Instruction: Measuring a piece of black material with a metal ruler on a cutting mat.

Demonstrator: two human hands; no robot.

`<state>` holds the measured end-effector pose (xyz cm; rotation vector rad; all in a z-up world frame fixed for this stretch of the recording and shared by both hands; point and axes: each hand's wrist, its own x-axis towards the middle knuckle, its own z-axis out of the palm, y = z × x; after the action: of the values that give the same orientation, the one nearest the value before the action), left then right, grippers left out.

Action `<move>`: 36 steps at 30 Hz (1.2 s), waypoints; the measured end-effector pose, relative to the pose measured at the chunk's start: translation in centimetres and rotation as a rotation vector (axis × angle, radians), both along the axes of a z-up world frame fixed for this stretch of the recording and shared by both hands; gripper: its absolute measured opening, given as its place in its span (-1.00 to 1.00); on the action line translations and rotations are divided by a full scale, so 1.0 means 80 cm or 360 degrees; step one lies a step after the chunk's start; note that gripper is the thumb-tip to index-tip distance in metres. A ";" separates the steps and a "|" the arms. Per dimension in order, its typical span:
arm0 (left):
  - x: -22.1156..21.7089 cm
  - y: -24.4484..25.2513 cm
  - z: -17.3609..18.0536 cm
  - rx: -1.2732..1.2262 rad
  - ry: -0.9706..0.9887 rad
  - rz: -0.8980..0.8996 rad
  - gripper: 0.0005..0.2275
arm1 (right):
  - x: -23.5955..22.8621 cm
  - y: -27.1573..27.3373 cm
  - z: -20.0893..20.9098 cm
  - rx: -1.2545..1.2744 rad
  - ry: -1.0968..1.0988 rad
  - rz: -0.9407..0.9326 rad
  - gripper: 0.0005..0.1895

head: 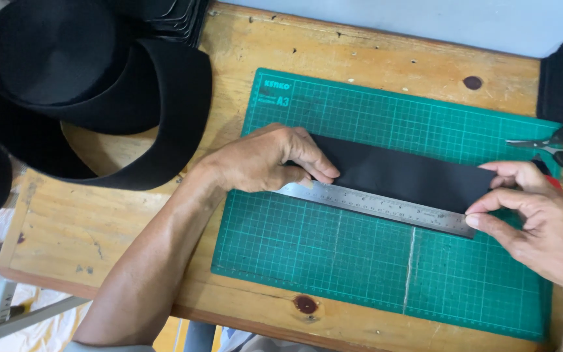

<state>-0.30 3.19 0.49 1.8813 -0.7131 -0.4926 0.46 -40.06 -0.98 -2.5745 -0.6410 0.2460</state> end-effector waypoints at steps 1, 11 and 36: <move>0.001 0.000 -0.001 -0.0004 0.0000 -0.0026 -0.70 | -0.002 0.002 0.003 -0.0004 0.0000 -0.0026 -0.94; 0.005 0.009 0.018 0.0320 -0.0184 0.0207 -0.52 | -0.007 0.011 0.017 -0.0195 0.0019 -0.0111 -0.93; 0.013 -0.004 0.003 0.0271 -0.0112 0.0709 -0.72 | -0.018 0.047 0.055 -0.0228 0.0138 -0.0303 -0.89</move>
<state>0.76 2.87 0.71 2.1480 -0.2844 -0.2059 -1.00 -36.31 3.38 -2.7221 -0.3555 0.3491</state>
